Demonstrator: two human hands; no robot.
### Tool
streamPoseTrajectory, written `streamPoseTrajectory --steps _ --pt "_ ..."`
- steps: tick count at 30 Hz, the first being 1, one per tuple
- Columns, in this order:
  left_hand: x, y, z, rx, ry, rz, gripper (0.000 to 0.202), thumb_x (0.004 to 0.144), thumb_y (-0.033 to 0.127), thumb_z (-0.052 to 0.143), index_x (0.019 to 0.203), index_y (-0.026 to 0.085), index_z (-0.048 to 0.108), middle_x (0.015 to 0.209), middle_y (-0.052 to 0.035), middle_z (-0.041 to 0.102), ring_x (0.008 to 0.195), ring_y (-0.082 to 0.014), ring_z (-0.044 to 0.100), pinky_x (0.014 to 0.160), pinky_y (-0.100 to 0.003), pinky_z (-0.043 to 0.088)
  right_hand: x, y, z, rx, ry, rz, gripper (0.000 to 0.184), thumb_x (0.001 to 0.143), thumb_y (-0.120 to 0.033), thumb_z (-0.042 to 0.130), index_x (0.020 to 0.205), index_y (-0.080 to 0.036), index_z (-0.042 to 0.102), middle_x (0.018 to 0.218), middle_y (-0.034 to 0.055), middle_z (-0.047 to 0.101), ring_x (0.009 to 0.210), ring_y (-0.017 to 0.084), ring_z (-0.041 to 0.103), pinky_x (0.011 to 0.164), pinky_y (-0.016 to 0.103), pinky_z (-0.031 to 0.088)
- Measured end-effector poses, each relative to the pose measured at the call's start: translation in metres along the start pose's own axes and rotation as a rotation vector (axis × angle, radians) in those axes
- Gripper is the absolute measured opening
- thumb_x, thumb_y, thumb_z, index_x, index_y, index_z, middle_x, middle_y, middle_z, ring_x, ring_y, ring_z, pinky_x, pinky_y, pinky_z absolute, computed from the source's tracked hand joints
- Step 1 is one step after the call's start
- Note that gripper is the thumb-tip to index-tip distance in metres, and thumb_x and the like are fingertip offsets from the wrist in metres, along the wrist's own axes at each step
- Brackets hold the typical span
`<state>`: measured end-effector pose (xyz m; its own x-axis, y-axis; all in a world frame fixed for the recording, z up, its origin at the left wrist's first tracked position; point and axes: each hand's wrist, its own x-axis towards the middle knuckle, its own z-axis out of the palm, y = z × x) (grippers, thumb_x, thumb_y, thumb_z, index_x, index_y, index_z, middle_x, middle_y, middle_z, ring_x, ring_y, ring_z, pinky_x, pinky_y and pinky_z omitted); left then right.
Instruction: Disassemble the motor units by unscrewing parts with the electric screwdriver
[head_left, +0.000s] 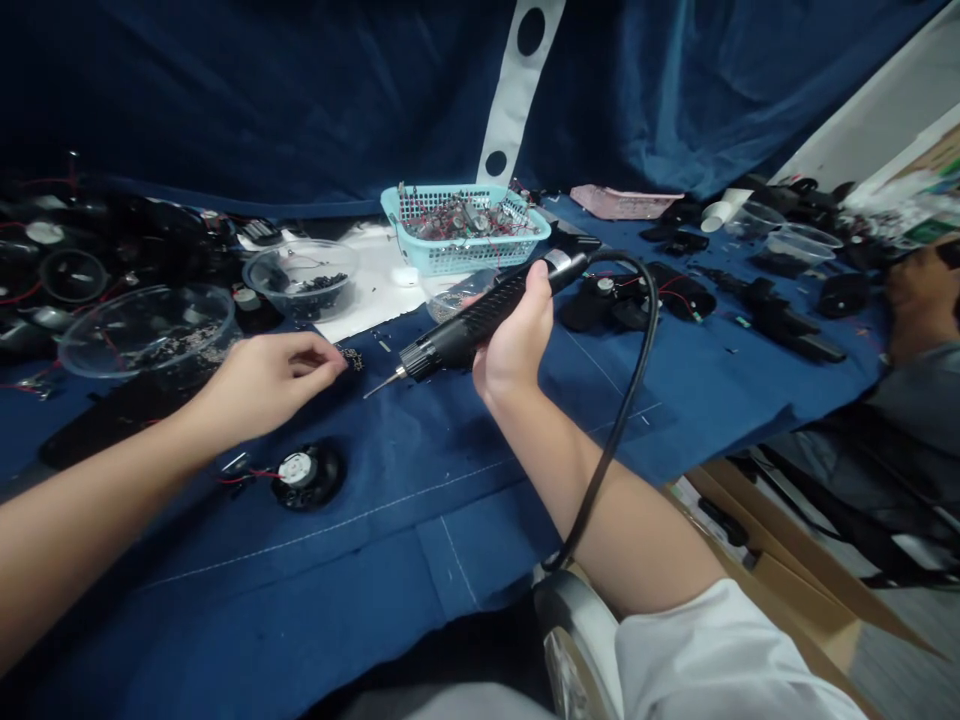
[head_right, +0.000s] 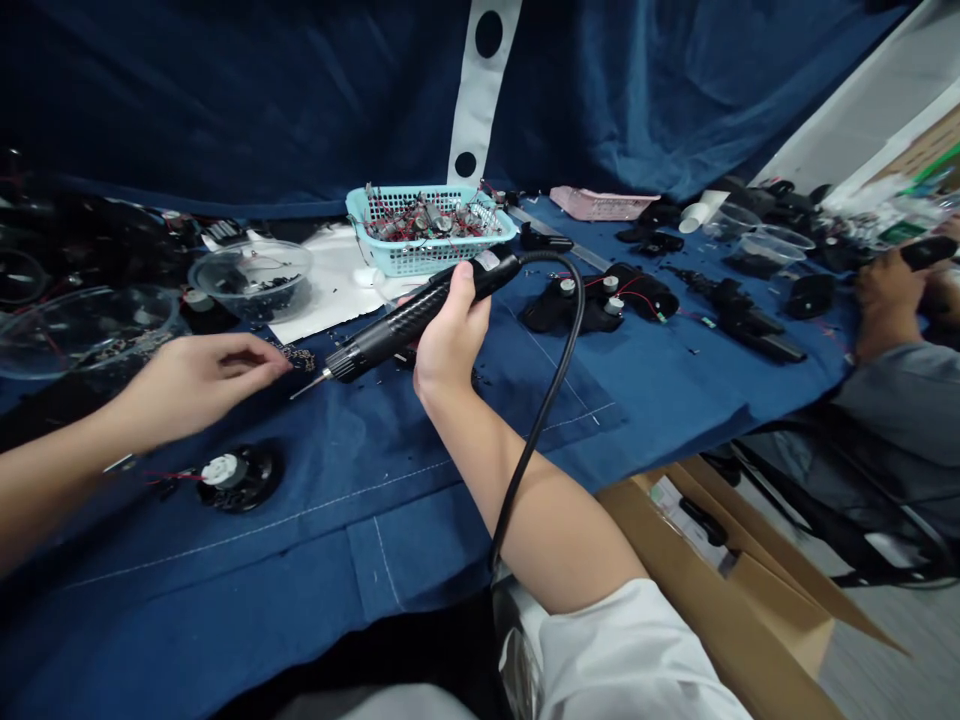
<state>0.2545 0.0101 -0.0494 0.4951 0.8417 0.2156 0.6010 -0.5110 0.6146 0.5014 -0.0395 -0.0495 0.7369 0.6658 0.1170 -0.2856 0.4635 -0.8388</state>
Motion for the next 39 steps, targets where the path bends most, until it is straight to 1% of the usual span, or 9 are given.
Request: streamPoseTrajectory --steps 3,6,9,11,20,28,32,36,39 --pt "-0.018 0.018 -0.004 -0.280 0.066 -0.039 0.026 0.092 0.044 0.075 0.092 0.018 0.077 0.088 -0.0063 0.084 0.082 -0.0223 0.082 0.079 -0.036 0.071 -0.004 -0.002 0.004 0.054 0.062 0.077 0.056 0.090 -0.080 0.047 0.103 -0.025 0.048 0.072 -0.0034 0.059 0.063 0.015 0.069 0.054 0.027 0.054" --pt "-0.036 0.033 -0.006 -0.501 0.175 -0.081 0.023 0.079 0.033 0.091 0.091 0.018 0.078 0.087 -0.0065 0.084 0.081 -0.0227 0.082 0.080 -0.034 0.072 -0.008 -0.004 0.007 0.081 0.098 0.133 0.057 0.090 -0.080 0.048 0.098 -0.024 0.050 0.071 -0.0016 0.062 0.060 0.014 0.065 0.047 0.023 0.046" --pt "-0.048 0.042 -0.004 -0.498 0.285 -0.034 0.031 0.074 0.027 0.094 0.102 0.021 0.081 0.089 -0.0032 0.084 0.083 -0.0200 0.082 0.081 -0.028 0.071 -0.012 -0.004 0.007 0.088 0.086 0.185 0.061 0.089 -0.082 0.049 0.093 -0.022 0.052 0.071 0.0006 0.063 0.053 0.012 0.059 0.041 0.021 0.037" --pt "-0.052 0.046 -0.002 -0.479 0.344 -0.008 0.032 0.075 0.026 0.094 0.104 0.023 0.081 0.091 -0.0023 0.085 0.085 -0.0199 0.083 0.082 -0.026 0.071 -0.015 -0.003 0.008 0.092 0.075 0.200 0.062 0.088 -0.083 0.051 0.093 -0.021 0.053 0.071 0.0011 0.064 0.052 0.012 0.057 0.041 0.022 0.036" --pt "-0.059 0.060 0.001 -0.381 0.454 0.060 0.018 0.078 0.024 0.090 0.092 0.021 0.081 0.089 -0.0027 0.085 0.085 -0.0226 0.083 0.082 -0.032 0.073 -0.021 -0.003 0.011 0.078 0.097 0.186 0.060 0.090 -0.082 0.050 0.092 -0.022 0.052 0.067 0.0004 0.064 0.048 0.012 0.056 0.040 0.024 0.040" --pt "-0.058 0.061 0.003 -0.377 0.471 0.063 0.016 0.077 0.026 0.089 0.091 0.021 0.081 0.088 -0.0029 0.085 0.083 -0.0228 0.083 0.079 -0.033 0.073 -0.022 -0.004 0.011 0.085 0.095 0.174 0.061 0.089 -0.083 0.050 0.096 -0.022 0.052 0.069 -0.0012 0.061 0.050 0.011 0.057 0.040 0.023 0.042" --pt "-0.059 0.062 0.001 -0.334 0.463 0.039 0.017 0.079 0.029 0.090 0.092 0.021 0.083 0.091 -0.0029 0.085 0.084 -0.0222 0.083 0.081 -0.032 0.072 -0.025 -0.004 0.012 0.061 0.089 0.113 0.060 0.089 -0.083 0.050 0.096 -0.023 0.050 0.071 -0.0010 0.063 0.053 0.012 0.060 0.041 0.022 0.043" --pt "-0.058 0.060 -0.001 -0.353 0.401 -0.029 0.020 0.078 0.034 0.091 0.091 0.022 0.083 0.086 -0.0030 0.084 0.081 -0.0219 0.082 0.079 -0.031 0.071 -0.027 -0.004 0.011 0.047 0.079 0.019 0.058 0.087 -0.082 0.054 0.102 -0.025 0.049 0.074 -0.0021 0.063 0.058 0.014 0.065 0.043 0.023 0.047" --pt "-0.054 0.059 -0.001 -0.373 0.342 -0.083 0.022 0.077 0.037 0.090 0.092 0.023 0.083 0.087 -0.0046 0.084 0.081 -0.0236 0.082 0.080 -0.033 0.072 -0.027 -0.001 0.010 0.011 0.070 -0.016 0.056 0.089 -0.081 0.051 0.101 -0.026 0.046 0.074 -0.0032 0.060 0.059 0.013 0.065 0.042 0.021 0.045"
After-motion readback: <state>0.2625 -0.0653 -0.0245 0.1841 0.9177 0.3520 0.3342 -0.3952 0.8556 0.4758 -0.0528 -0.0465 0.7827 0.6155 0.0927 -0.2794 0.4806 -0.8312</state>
